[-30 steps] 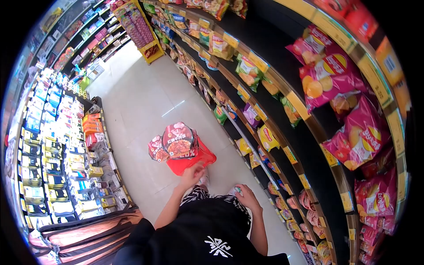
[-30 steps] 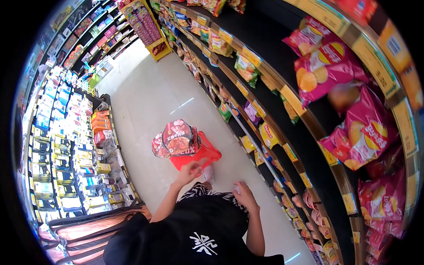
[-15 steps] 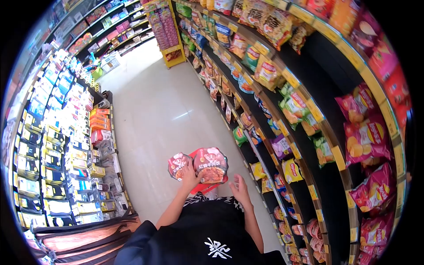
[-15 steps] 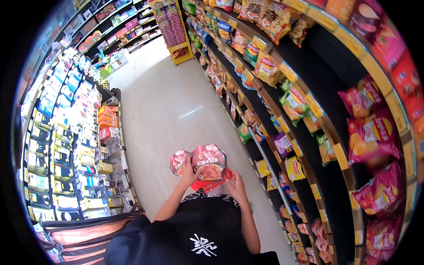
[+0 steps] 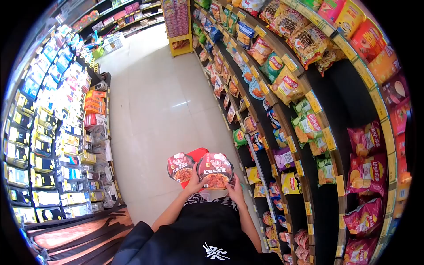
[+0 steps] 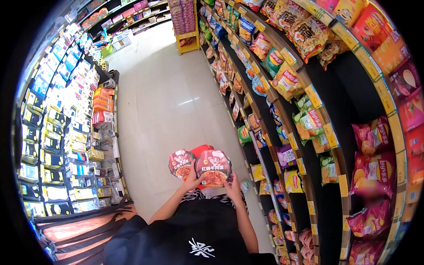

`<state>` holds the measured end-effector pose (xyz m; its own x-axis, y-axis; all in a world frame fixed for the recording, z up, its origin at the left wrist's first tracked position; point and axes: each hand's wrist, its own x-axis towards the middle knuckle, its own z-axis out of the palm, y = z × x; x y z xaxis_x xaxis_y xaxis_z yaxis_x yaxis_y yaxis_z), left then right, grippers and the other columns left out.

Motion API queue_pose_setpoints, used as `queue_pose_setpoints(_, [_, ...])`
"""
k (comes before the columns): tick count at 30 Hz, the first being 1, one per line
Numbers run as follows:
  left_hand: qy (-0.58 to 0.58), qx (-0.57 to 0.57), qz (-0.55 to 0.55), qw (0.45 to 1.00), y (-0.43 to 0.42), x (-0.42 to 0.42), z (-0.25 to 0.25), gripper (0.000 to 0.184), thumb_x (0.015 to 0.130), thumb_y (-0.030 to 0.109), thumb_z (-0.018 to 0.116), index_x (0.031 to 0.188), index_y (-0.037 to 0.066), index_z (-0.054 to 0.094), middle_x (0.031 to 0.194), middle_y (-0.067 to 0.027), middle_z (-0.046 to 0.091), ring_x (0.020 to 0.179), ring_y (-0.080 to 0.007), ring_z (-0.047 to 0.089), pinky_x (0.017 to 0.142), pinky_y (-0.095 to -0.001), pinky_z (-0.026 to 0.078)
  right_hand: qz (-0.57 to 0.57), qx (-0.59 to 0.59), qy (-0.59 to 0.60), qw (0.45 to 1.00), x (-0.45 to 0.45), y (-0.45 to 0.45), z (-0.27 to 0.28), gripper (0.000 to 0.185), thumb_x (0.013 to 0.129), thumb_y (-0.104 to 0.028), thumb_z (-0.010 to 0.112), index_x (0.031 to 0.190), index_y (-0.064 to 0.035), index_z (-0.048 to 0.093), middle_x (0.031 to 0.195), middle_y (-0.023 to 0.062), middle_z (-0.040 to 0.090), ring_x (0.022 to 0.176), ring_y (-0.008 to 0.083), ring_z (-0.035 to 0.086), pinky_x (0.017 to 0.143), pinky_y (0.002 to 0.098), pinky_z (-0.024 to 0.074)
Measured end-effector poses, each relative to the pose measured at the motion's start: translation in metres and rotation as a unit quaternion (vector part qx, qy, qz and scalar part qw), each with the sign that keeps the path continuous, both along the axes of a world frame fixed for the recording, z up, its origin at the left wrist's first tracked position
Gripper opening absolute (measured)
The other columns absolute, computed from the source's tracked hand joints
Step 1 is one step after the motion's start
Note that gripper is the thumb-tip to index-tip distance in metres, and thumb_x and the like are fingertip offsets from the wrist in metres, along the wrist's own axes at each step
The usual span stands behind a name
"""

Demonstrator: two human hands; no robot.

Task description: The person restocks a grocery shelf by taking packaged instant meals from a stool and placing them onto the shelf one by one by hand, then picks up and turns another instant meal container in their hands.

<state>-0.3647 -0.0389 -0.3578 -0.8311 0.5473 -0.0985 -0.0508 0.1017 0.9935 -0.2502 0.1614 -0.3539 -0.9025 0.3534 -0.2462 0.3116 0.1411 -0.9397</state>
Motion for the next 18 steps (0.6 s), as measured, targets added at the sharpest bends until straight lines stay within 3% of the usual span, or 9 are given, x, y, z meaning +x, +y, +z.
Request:
queue_pose_setpoints(3, [0.089, -0.06, -0.002, 0.994, 0.001, -0.004, -0.01, 0.091, 0.084, 0.014, 0.067, 0.142, -0.004, -0.001, 0.137, -0.0224, 0.032, 0.127, -0.026, 0.036, 0.107, -0.0365, 0.028, -0.026, -0.062, 0.002, 0.998, -0.003, -0.001, -0.005, 0.065, 0.086, -0.006, 0.062, 0.14, -0.0021, 0.026, 0.12, 0.0162, 0.054, 0.109, 0.0212, 0.056, 0.089, 0.0337, 0.0479])
queue_pose_setpoints(7, [0.088, -0.052, 0.004, 0.995, 0.001, -0.005, -0.004, 0.09, 0.084, 0.016, 0.067, 0.142, -0.005, 0.0, 0.138, -0.0225, 0.03, 0.128, -0.0275, 0.034, 0.108, -0.0377, 0.027, -0.012, -0.05, -0.023, 0.998, -0.005, 0.003, -0.005, 0.066, 0.085, -0.004, 0.062, 0.14, -0.0022, 0.025, 0.122, 0.0158, 0.052, 0.109, 0.0215, 0.055, 0.09, 0.0344, 0.0474])
queue_pose_setpoints(10, [0.06, -0.011, -0.003, 0.998, -0.002, -0.003, -0.035, 0.089, 0.084, 0.014, 0.065, 0.142, -0.004, 0.001, 0.138, -0.0226, 0.028, 0.129, -0.0283, 0.032, 0.108, -0.0378, 0.026, -0.003, -0.037, -0.024, 0.999, -0.005, 0.003, -0.008, 0.067, 0.084, -0.003, 0.063, 0.139, -0.0022, 0.026, 0.123, 0.0154, 0.052, 0.11, 0.0215, 0.055, 0.089, 0.0344, 0.048])
queue_pose_setpoints(13, [0.06, -0.041, 0.0, 0.997, -0.003, -0.002, -0.019, 0.089, 0.084, 0.014, 0.065, 0.142, -0.004, 0.001, 0.138, -0.0229, 0.027, 0.129, -0.0283, 0.032, 0.108, -0.0379, 0.026, -0.011, -0.058, -0.026, 0.998, -0.006, 0.003, -0.008, 0.068, 0.083, -0.004, 0.064, 0.139, -0.002, 0.026, 0.124, 0.0152, 0.052, 0.109, 0.0218, 0.056, 0.089, 0.0346, 0.0481])
queue_pose_setpoints(14, [0.071, -0.048, 0.006, 0.996, -0.002, -0.002, -0.021, 0.089, 0.084, 0.014, 0.065, 0.142, -0.004, 0.001, 0.137, -0.0229, 0.028, 0.128, -0.0285, 0.033, 0.108, -0.038, 0.026, -0.023, -0.041, -0.011, 0.999, -0.007, 0.001, -0.01, 0.064, 0.083, -0.004, 0.065, 0.136, -0.0011, 0.03, 0.116, 0.0178, 0.057, 0.104, 0.0232, 0.06, 0.086, 0.0352, 0.0506])
queue_pose_setpoints(17, [0.093, -0.078, 0.006, 0.993, -0.003, -0.001, -0.041, 0.09, 0.084, 0.014, 0.065, 0.142, -0.004, 0.0, 0.139, -0.0232, 0.026, 0.13, -0.0283, 0.03, 0.109, -0.038, 0.025, -0.002, -0.025, -0.018, 1.0, -0.009, 0.004, -0.002, 0.064, 0.082, -0.003, 0.065, 0.136, -0.0017, 0.031, 0.115, 0.0165, 0.059, 0.104, 0.0227, 0.06, 0.086, 0.0352, 0.0505])
queue_pose_setpoints(18, [0.069, -0.025, 0.002, 0.997, 0.0, 0.0, -0.012, 0.09, 0.084, 0.013, 0.065, 0.143, -0.004, 0.0, 0.141, -0.0237, 0.023, 0.132, -0.0286, 0.026, 0.11, -0.0377, 0.023, 0.002, -0.026, 0.013, 1.0, -0.011, 0.004, -0.01, 0.063, 0.081, -0.002, 0.065, 0.135, -0.0016, 0.032, 0.115, 0.015, 0.059, 0.102, 0.0225, 0.061, 0.086, 0.0355, 0.0504])
